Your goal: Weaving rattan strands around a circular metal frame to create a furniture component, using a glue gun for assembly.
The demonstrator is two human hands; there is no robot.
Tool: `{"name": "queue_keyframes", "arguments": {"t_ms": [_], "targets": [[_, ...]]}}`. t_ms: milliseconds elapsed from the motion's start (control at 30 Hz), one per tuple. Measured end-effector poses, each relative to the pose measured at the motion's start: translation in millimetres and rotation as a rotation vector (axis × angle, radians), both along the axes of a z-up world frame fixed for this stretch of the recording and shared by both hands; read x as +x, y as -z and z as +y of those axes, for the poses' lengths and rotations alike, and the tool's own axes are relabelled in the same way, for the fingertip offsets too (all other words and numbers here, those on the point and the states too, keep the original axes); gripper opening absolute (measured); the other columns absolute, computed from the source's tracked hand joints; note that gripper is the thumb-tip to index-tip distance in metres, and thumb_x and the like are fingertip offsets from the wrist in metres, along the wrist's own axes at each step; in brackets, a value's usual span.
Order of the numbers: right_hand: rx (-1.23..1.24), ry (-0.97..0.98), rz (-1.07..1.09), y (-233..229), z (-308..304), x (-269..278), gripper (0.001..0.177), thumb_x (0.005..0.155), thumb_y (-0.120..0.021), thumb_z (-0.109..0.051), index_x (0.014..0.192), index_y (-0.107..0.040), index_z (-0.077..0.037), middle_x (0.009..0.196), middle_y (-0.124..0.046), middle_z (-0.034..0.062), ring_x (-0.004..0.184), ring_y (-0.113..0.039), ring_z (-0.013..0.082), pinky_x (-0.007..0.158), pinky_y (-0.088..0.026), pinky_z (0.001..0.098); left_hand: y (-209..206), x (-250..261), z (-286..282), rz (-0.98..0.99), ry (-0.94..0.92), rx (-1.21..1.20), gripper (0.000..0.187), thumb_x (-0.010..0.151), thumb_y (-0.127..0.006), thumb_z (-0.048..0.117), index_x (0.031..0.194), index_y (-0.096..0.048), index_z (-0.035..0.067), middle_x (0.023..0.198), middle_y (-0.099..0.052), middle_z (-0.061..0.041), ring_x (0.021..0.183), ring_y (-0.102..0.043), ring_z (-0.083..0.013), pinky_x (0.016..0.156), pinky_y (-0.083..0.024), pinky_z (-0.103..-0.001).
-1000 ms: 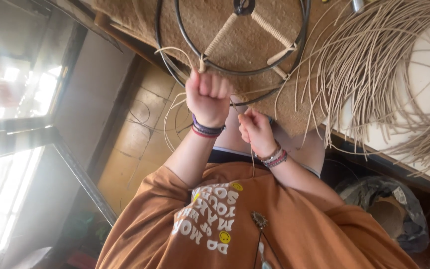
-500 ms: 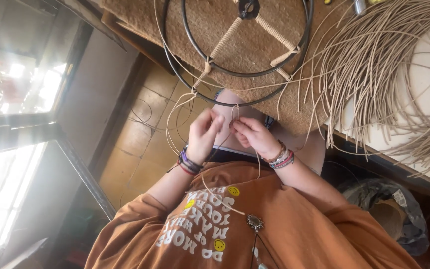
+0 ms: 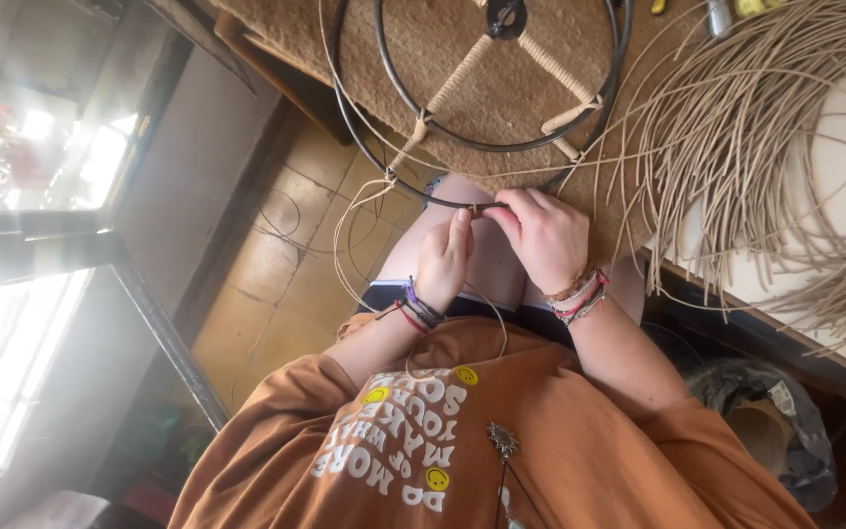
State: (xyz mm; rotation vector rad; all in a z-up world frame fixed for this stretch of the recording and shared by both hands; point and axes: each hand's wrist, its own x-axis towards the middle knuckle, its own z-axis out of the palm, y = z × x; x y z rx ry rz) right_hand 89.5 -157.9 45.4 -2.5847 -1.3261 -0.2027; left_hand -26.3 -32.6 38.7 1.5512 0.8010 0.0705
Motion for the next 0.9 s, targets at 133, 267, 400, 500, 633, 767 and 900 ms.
{"name": "queue_keyframes", "arguments": {"t_ms": [133, 267, 400, 500, 633, 767, 900], "targets": [[0.028, 0.014, -0.011, 2, 1, 0, 0.025, 0.104, -0.056, -0.057, 0.108, -0.066, -0.034, 0.081, -0.063, -0.0128, 0.074, -0.069, 0.0072, 0.064, -0.054, 0.0227, 31, 5, -21, -0.185, -0.274, -0.456, 0.042, 0.112, -0.042, 0.031, 0.093, -0.069, 0.005, 0.053, -0.042, 0.003, 0.038, -0.042, -0.0071, 0.034, -0.031, -0.017], [0.115, -0.002, 0.064, -4, 2, 0, 0.021, 0.103, -0.061, -0.051, 0.104, -0.068, -0.031, 0.082, -0.067, -0.0096, 0.076, -0.071, 0.0117, 0.066, -0.056, 0.026, 21, 2, -29, -0.306, -0.42, -0.905, 0.019, 0.112, -0.041, 0.026, 0.106, -0.057, 0.016, 0.057, -0.025, 0.008, 0.038, -0.027, -0.0045, 0.033, -0.025, -0.017], [0.14, 0.013, 0.088, -3, 1, -1, 0.021, 0.101, -0.064, -0.053, 0.102, -0.068, -0.032, 0.081, -0.067, -0.0108, 0.075, -0.071, 0.0112, 0.066, -0.056, 0.0258, 8, 4, -35, -0.377, -0.471, -0.986, 0.022, 0.114, -0.036, 0.022, 0.122, -0.056, 0.017, 0.061, -0.017, 0.008, 0.041, -0.021, -0.0041, 0.035, -0.022, -0.016], [0.149, 0.012, 0.122, 1, -2, 1, 0.021, 0.101, -0.065, -0.051, 0.103, -0.069, -0.03, 0.081, -0.067, -0.0094, 0.076, -0.071, 0.0121, 0.066, -0.057, 0.0271, -4, 5, -32, -0.461, -0.47, -1.131, 0.019, 0.113, -0.038, 0.022, 0.121, -0.056, 0.02, 0.064, -0.016, 0.008, 0.044, -0.021, -0.0028, 0.037, -0.023, -0.014], [0.118, -0.014, 0.209, -12, -2, 4, 0.02, 0.099, -0.068, -0.047, 0.103, -0.071, -0.028, 0.078, -0.068, -0.0069, 0.074, -0.071, 0.0151, 0.064, -0.057, 0.0291, 18, -1, -26, -0.363, -0.487, -0.887, 0.018, 0.109, -0.047, 0.017, 0.12, -0.061, 0.016, 0.053, -0.029, 0.006, 0.038, -0.032, -0.0053, 0.033, -0.03, -0.017], [0.11, -0.046, 0.215, -11, -1, 7, 0.016, 0.099, -0.069, -0.042, 0.103, -0.071, -0.027, 0.081, -0.07, -0.0061, 0.077, -0.073, 0.0142, 0.065, -0.057, 0.0294, 50, 3, -17, -0.277, -0.343, -0.227, 0.016, 0.085, -0.086, 0.015, 0.099, -0.08, 0.013, 0.065, -0.071, 0.003, 0.055, -0.049, 0.0043, 0.052, -0.048, -0.012], [0.106, -0.054, 0.197, -13, -2, 12, 0.015, 0.101, -0.068, -0.041, 0.104, -0.071, -0.026, 0.08, -0.068, -0.0055, 0.075, -0.072, 0.0149, 0.065, -0.057, 0.029, 38, -2, 8, -0.294, -0.52, -0.03, 0.005, 0.093, -0.077, 0.014, 0.097, -0.079, 0.012, 0.083, -0.078, -0.005, 0.079, -0.06, -0.0028, 0.075, -0.057, -0.024]]}}
